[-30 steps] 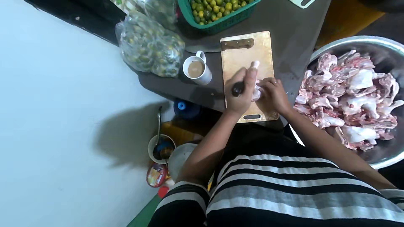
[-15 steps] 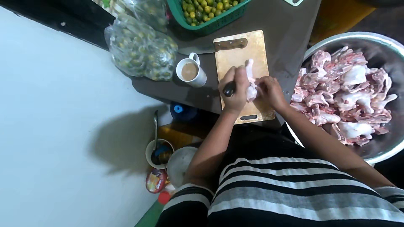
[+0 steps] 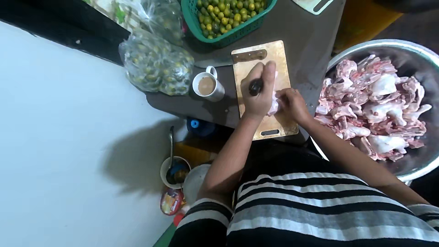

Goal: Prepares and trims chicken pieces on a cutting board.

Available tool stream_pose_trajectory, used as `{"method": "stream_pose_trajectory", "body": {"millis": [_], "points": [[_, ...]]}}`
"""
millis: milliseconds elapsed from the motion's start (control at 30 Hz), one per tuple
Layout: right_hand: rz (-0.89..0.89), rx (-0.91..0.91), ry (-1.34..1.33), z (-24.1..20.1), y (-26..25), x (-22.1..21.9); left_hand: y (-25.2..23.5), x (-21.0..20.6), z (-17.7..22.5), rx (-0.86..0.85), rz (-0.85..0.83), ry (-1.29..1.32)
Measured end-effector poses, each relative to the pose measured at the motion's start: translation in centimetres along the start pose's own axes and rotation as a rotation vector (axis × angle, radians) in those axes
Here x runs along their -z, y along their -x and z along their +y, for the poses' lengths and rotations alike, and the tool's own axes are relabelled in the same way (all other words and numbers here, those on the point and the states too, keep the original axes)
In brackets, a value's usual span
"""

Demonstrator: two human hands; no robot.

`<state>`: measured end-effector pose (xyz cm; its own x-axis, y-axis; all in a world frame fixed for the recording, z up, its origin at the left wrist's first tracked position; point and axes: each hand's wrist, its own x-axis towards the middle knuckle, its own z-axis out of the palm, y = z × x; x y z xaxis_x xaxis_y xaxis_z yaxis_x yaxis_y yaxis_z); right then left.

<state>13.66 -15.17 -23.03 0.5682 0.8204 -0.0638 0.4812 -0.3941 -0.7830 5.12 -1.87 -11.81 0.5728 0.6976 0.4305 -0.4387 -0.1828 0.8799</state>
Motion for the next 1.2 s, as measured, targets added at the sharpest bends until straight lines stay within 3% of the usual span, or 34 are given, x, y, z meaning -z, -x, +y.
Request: {"method": "stream_pose_trajectory", "body": {"millis": [100, 267, 333, 467, 567, 767, 833, 933, 1000, 1100, 1200], "points": [[-0.017, -0.013, 0.004, -0.1, 0.2, 0.2, -0.5, -0.2, 1.3, 0.029, -0.012, 0.007], [-0.029, -0.035, 0.002, -0.3, 0.2, 0.2, -3.0, -0.7, 8.9, -0.108, 0.010, 0.073], [-0.030, -0.029, 0.004, -0.2, -0.1, 0.2, -3.3, -0.7, 7.4, -0.111, 0.018, 0.071], [-0.028, -0.034, 0.001, -0.5, -0.2, 0.3, -0.7, -0.1, -0.3, 0.083, 0.017, -0.068], [-0.040, -0.046, 0.006, -0.5, 0.2, 0.5, -1.0, 0.4, 1.5, 0.084, 0.001, -0.043], [-0.043, -0.035, 0.019, -0.5, 0.0, 0.5, -6.0, 0.5, 8.8, -0.186, 0.032, 0.149], [-0.049, -0.036, 0.021, -0.6, -0.1, 0.5, -6.4, 0.1, 7.5, -0.192, 0.061, 0.156], [-0.049, -0.039, 0.020, -0.8, 0.2, 0.5, -4.3, 0.3, 0.5, -0.004, 0.050, -0.006], [-0.044, -0.033, 0.020, -0.7, 0.1, 0.6, -3.6, 0.5, -2.1, 0.074, 0.024, -0.043], [-0.054, -0.048, 0.024, -0.6, 0.4, 0.5, -4.1, 0.5, -0.3, 0.074, 0.007, 0.006], [-0.040, -0.039, 0.027, -0.5, 0.1, 0.3, -6.0, -0.3, 3.4, -0.041, 0.008, 0.100]]}}
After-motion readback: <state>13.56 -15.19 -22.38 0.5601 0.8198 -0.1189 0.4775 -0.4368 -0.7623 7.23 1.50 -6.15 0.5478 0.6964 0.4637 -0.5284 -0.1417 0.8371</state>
